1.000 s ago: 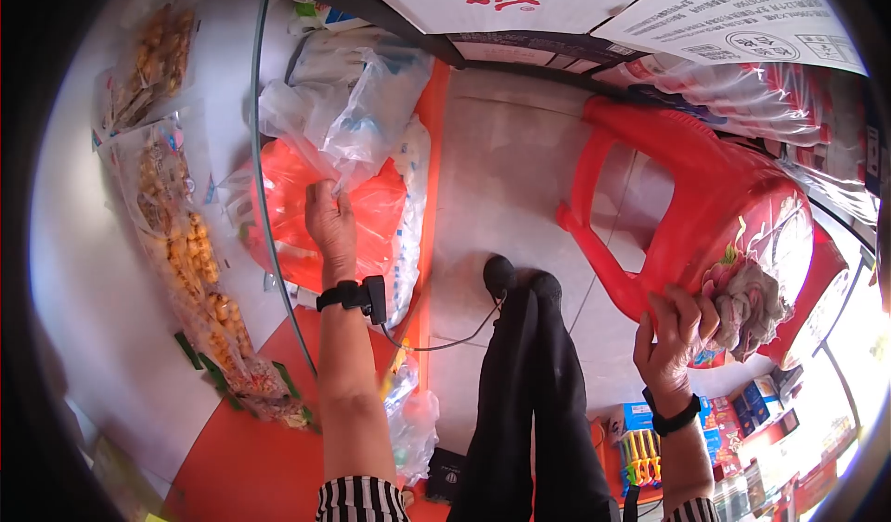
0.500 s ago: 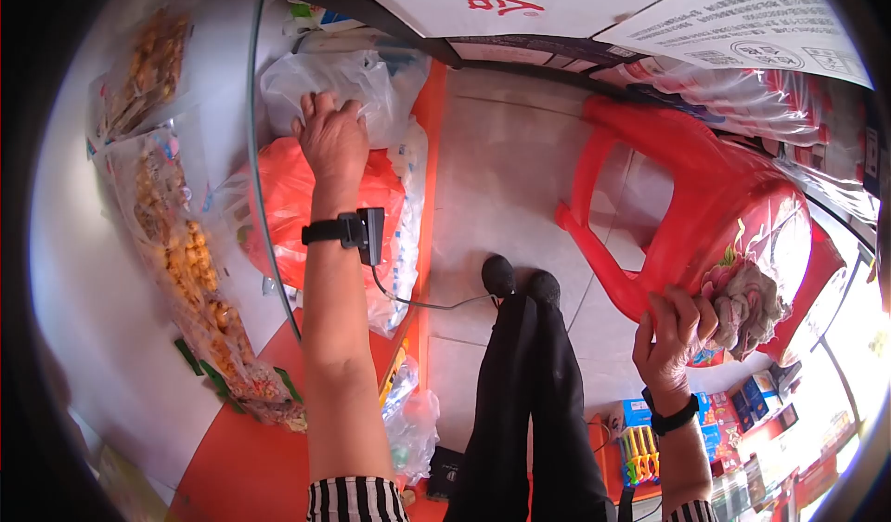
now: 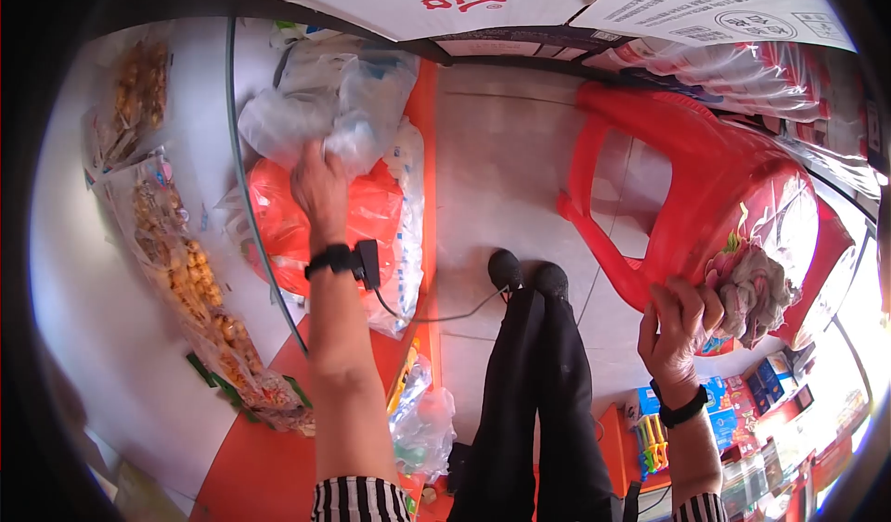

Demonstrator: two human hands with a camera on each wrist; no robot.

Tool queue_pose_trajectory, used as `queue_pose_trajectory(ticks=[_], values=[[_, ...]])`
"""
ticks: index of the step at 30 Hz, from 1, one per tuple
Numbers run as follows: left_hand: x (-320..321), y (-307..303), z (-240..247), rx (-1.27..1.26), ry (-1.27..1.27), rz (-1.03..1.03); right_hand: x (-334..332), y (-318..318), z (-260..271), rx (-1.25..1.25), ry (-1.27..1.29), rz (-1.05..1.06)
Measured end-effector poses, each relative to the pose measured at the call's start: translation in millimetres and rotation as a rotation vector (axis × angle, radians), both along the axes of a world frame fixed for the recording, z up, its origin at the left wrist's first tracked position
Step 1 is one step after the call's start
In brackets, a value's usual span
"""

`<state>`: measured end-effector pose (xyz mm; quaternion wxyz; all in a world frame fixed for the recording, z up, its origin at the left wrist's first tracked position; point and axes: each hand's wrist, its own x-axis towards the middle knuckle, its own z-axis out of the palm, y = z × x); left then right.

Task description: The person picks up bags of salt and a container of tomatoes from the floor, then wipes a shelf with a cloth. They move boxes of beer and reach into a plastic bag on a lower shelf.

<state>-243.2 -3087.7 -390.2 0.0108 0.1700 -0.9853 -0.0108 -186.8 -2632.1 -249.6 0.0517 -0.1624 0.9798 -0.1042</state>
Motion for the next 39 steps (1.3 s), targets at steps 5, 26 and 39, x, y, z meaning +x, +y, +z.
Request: queue_pose_trajectory(ticks=[5,26,39], values=[[37.6,2.5,5.6,-0.055,0.107,-0.044,0.1,0.2,-1.5,-0.013,0.003,-0.011],[-70.2,3.5,-2.6,-0.283,-0.478,-0.535,-1.1,0.8,-3.3,-0.029,0.032,-0.022],[-82.8,-15.8,-16.3,0.126,-0.761,-0.181,-2.7,3.1,-3.8,-0.085,0.035,-0.036]])
